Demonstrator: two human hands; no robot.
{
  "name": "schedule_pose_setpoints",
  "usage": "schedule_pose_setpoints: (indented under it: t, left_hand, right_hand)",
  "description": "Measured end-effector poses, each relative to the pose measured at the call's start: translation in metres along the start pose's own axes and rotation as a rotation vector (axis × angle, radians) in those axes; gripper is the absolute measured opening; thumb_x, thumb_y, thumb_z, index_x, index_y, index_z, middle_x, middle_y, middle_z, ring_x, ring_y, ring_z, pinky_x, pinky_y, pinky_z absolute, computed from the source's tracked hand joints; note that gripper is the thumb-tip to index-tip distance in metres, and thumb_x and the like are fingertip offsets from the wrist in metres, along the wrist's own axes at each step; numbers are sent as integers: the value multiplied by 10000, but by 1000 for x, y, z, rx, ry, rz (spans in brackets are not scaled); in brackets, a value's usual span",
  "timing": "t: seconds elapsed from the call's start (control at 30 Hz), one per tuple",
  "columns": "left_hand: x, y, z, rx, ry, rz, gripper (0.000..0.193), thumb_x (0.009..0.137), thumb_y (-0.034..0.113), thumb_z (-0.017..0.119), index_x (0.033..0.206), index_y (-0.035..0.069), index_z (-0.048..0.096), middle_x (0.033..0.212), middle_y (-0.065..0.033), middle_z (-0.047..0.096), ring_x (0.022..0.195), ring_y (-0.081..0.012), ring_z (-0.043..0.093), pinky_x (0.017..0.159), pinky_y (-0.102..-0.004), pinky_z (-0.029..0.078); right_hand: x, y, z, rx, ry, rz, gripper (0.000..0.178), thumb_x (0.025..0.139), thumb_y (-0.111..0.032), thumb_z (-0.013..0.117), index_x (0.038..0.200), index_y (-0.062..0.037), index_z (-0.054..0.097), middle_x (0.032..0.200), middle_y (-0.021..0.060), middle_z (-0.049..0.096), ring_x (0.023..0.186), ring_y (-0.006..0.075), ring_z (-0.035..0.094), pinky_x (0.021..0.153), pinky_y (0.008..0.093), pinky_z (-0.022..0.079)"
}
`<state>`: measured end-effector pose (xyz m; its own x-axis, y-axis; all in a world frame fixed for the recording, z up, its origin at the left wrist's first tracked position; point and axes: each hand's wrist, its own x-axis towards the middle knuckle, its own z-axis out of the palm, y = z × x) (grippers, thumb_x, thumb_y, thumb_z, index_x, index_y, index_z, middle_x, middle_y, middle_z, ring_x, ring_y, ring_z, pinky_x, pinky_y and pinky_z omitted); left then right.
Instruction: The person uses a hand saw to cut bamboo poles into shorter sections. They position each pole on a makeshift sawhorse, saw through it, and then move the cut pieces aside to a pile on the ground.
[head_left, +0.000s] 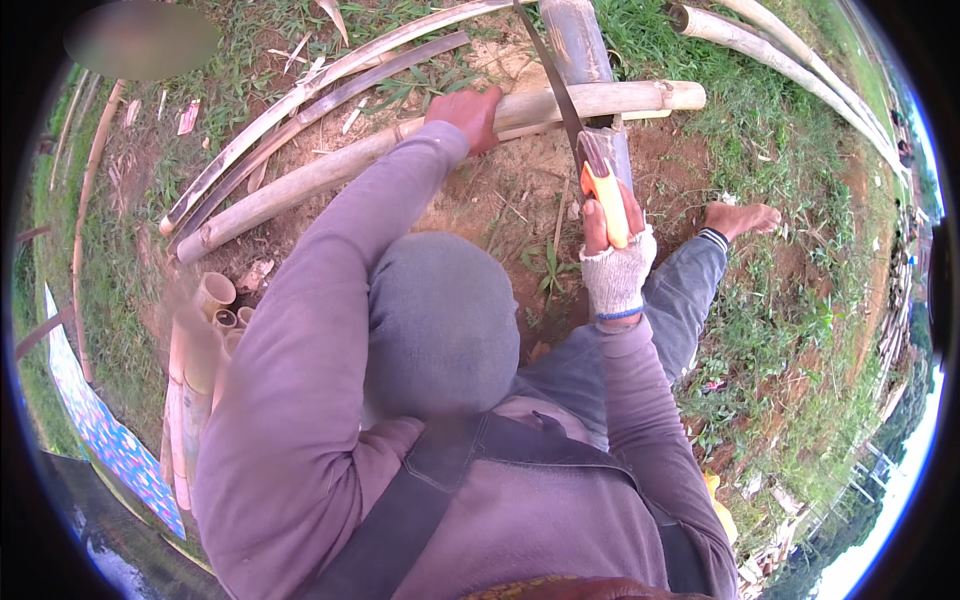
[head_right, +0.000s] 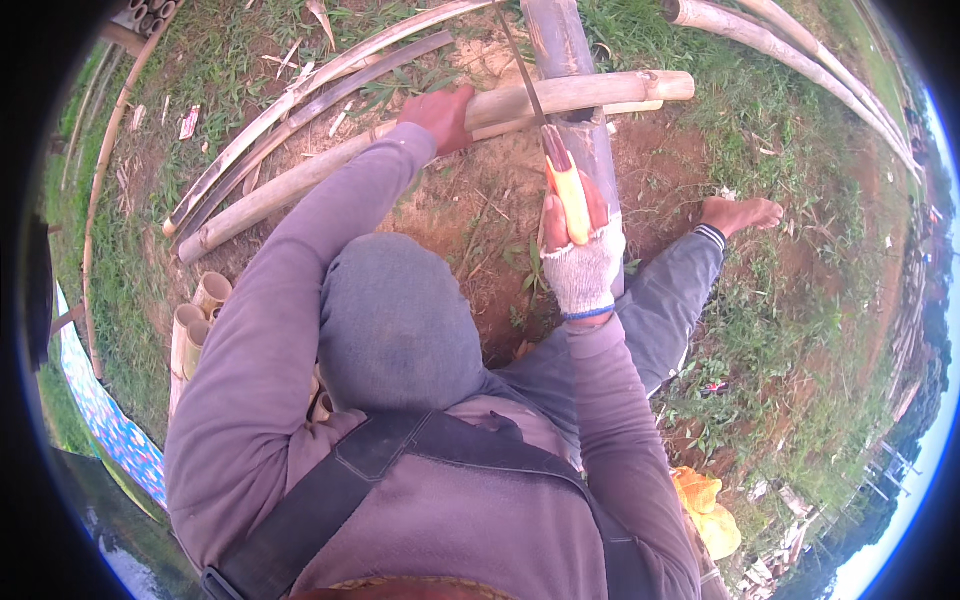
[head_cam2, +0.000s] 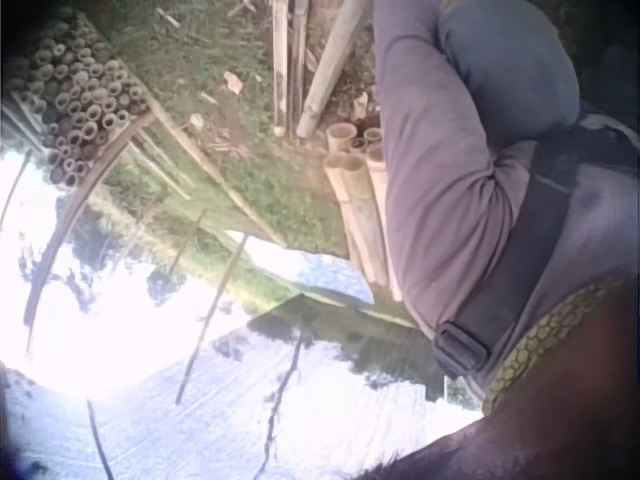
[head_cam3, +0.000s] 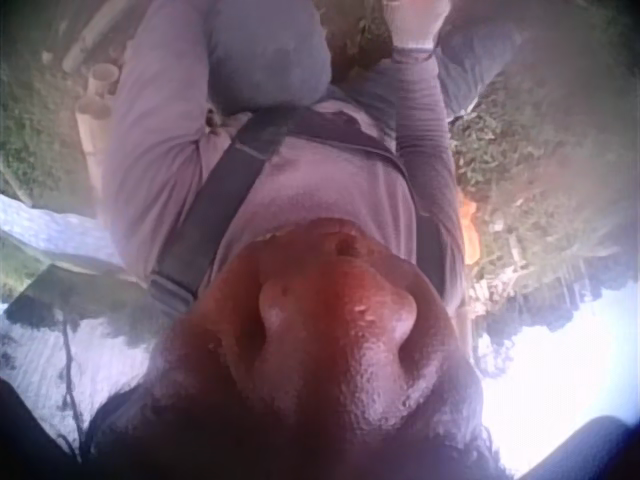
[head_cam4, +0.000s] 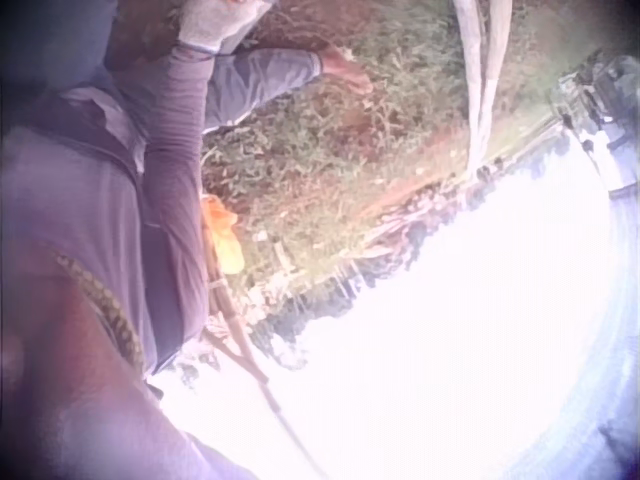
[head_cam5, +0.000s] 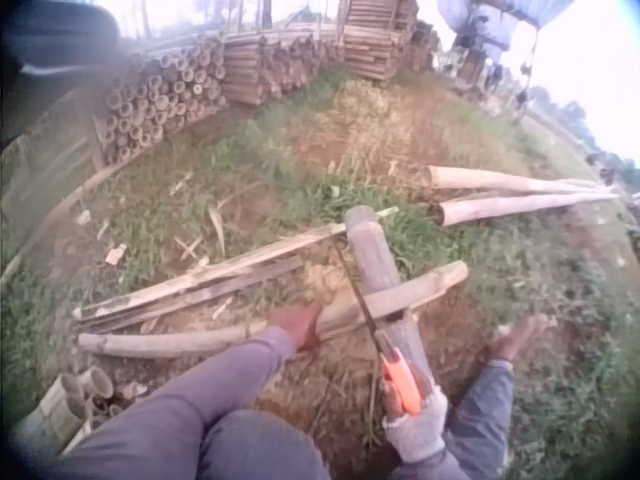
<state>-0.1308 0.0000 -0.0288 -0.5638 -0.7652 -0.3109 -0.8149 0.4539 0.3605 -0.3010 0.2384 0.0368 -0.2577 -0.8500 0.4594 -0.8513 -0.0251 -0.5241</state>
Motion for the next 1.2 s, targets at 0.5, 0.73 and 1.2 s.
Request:
schedule_pose_setpoints:
  t: [0.5,0.73,1.2]
  left_hand:
    - [-2,5,-7,2,-33,9,543,915,285,804,1382,103,593,1204,-204,768,1147,-406,742,1002,-522,580]
    - [-3,-5,-5,19,-55,-25,579,903,291,811,1406,112,588,1208,-202,768,1153,-405,741,1015,-527,576]
    - [1,-6,-3,14,-26,-17,565,893,319,818,1382,126,610,1207,-197,775,1162,-416,739,1022,-539,571]
  right_hand:
    - [-14,-3,-11,149,-26,174,403,1017,-154,762,1364,25,662,1172,229,759,1004,379,767,847,431,598]
    - [-83,-13,-64,184,-76,264,456,1034,-149,711,1422,70,614,1260,237,754,1081,341,779,922,431,611]
    - [-24,-9,-18,126,-8,122,397,1053,-161,740,1373,59,655,1209,210,762,982,267,767,886,378,600]
